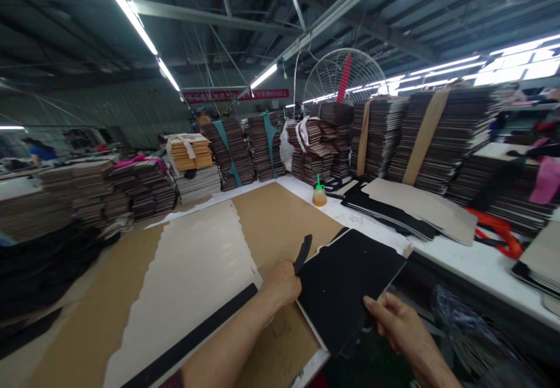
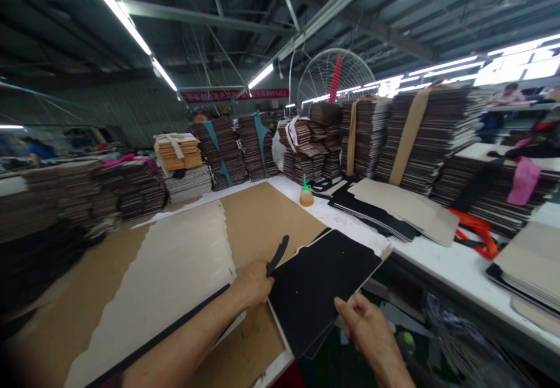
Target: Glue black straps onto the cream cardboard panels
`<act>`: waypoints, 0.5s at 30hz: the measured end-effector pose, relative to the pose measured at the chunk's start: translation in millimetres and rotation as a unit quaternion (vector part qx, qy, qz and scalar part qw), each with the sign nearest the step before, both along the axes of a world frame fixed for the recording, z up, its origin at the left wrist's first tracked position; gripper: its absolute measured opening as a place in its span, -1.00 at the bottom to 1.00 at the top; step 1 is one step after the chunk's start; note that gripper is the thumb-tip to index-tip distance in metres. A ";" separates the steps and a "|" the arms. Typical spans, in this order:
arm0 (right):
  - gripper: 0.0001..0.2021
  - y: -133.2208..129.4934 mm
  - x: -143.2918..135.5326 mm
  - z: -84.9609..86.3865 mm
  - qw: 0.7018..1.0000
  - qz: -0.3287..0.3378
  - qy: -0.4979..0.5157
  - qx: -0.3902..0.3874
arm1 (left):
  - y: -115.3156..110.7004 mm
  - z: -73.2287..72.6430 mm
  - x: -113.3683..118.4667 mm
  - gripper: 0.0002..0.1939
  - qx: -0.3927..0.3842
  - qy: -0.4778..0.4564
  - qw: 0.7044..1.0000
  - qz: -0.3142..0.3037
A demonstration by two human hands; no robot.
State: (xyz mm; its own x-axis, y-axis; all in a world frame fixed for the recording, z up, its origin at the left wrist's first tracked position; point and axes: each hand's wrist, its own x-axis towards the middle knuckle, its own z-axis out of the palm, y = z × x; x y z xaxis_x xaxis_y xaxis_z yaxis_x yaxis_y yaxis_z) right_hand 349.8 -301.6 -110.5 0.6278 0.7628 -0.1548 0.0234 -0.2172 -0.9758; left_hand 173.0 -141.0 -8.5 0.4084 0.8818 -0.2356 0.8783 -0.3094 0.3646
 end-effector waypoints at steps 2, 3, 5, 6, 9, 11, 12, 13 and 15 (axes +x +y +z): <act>-0.49 0.1 4.4 -0.8 1.000 -0.004 -0.005 -0.007 | 0.5 -2.2 -0.6 -0.76 0.012 0.001 1.000 -0.003; -0.49 0.2 6.8 -0.5 1.000 -0.017 0.004 -0.002 | 1.2 -3.5 -1.0 -0.76 0.019 0.001 1.000 -0.006; -0.50 0.7 12.2 2.0 0.998 -0.051 0.034 0.013 | 3.0 -6.0 -1.4 -0.76 0.032 0.000 0.999 -0.009; -0.48 1.3 15.2 4.0 0.996 -0.066 0.047 0.021 | 3.9 -6.9 -1.5 -0.75 0.035 -0.001 0.999 -0.010; -0.45 4.0 25.8 9.5 0.995 -0.084 0.049 0.040 | 4.6 -8.3 -1.4 -0.74 0.033 -0.004 0.999 -0.010; -0.49 6.4 33.0 9.9 0.996 -0.080 0.024 0.042 | 3.5 -8.1 -1.1 -0.74 0.029 -0.007 0.999 -0.013; -0.51 7.8 36.3 8.9 0.996 -0.076 0.009 0.041 | 2.8 -7.9 -1.0 -0.75 0.028 -0.008 0.999 -0.014; -0.54 9.3 39.3 7.5 0.997 -0.073 -0.007 0.037 | 2.1 -7.6 -0.7 -0.74 0.027 -0.007 0.999 -0.015; -0.56 13.1 44.5 4.9 0.995 -0.080 -0.043 0.028 | 1.1 -6.9 0.4 -0.73 0.026 -0.003 0.999 -0.020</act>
State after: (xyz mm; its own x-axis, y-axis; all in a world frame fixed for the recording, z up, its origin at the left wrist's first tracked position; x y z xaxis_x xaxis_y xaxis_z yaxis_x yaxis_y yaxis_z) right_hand 394.3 -288.6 -105.6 0.7513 0.6576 -0.0561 0.0761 -0.1707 -0.9824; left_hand 173.3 -139.9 -15.4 0.4444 0.8759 -0.1877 0.8628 -0.3621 0.3529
